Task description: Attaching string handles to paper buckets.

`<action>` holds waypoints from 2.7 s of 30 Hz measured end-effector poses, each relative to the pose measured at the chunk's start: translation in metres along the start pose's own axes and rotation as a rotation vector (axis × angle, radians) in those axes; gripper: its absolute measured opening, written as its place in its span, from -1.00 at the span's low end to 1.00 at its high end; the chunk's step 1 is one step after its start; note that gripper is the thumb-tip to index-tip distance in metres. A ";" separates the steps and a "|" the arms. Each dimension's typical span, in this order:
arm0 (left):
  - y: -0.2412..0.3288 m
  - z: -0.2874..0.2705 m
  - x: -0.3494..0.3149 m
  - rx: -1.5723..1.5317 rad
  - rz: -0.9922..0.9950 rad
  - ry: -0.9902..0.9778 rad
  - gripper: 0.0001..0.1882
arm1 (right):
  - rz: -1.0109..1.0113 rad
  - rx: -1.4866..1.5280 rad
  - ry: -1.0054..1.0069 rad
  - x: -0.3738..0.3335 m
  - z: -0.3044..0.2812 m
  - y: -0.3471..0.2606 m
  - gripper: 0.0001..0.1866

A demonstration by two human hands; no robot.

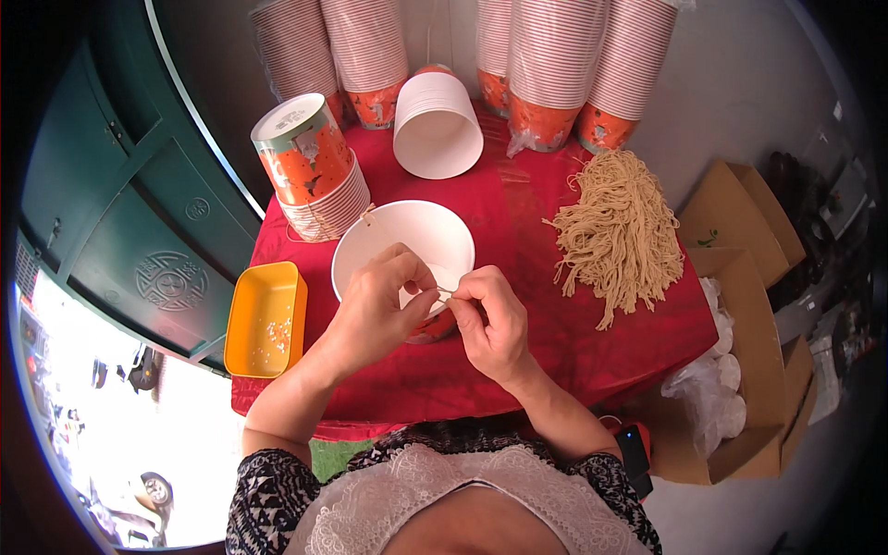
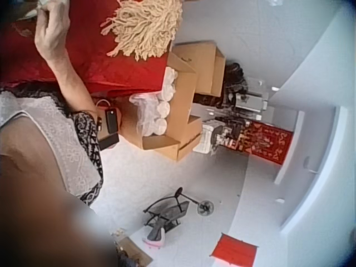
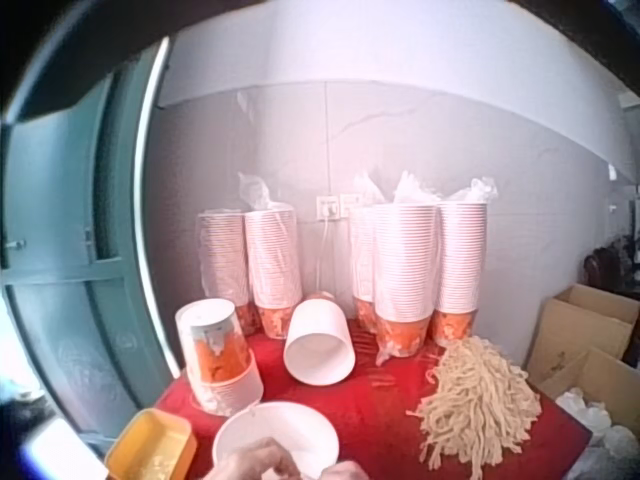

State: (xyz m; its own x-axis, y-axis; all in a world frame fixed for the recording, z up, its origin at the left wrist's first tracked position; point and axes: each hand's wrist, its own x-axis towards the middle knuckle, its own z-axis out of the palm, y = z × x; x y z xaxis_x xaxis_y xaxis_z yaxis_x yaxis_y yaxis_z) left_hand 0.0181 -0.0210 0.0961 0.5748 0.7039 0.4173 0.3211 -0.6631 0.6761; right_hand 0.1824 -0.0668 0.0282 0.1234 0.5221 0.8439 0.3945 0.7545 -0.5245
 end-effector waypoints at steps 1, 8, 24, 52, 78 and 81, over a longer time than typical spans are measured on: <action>0.000 0.000 -0.002 0.012 -0.009 -0.012 -0.91 | -0.007 -0.007 0.009 -0.001 0.001 0.000 -0.78; 0.007 0.000 -0.010 0.105 0.070 -0.055 -0.89 | 0.215 0.034 0.071 -0.014 0.008 -0.006 -0.79; 0.008 0.004 -0.007 0.043 0.161 -0.035 -0.87 | 0.067 -0.158 0.013 -0.008 -0.003 -0.007 -0.79; 0.002 0.008 -0.004 0.045 0.201 -0.030 -0.76 | 0.298 0.113 -0.005 -0.012 -0.005 -0.010 -0.97; -0.004 0.003 -0.006 0.145 0.310 -0.096 -0.82 | 0.314 -0.003 0.109 -0.015 -0.008 0.007 -0.91; -0.004 0.000 -0.006 0.179 0.342 -0.128 -0.82 | 0.340 -0.053 0.112 -0.018 -0.009 0.014 -0.92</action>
State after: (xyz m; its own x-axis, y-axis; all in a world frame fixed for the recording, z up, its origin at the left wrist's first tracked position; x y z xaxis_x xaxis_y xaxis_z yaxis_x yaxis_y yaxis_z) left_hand 0.0137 -0.0231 0.0908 0.7566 0.4051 0.5132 0.2144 -0.8953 0.3905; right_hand 0.1940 -0.0692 0.0066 0.3535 0.6907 0.6308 0.3604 0.5218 -0.7732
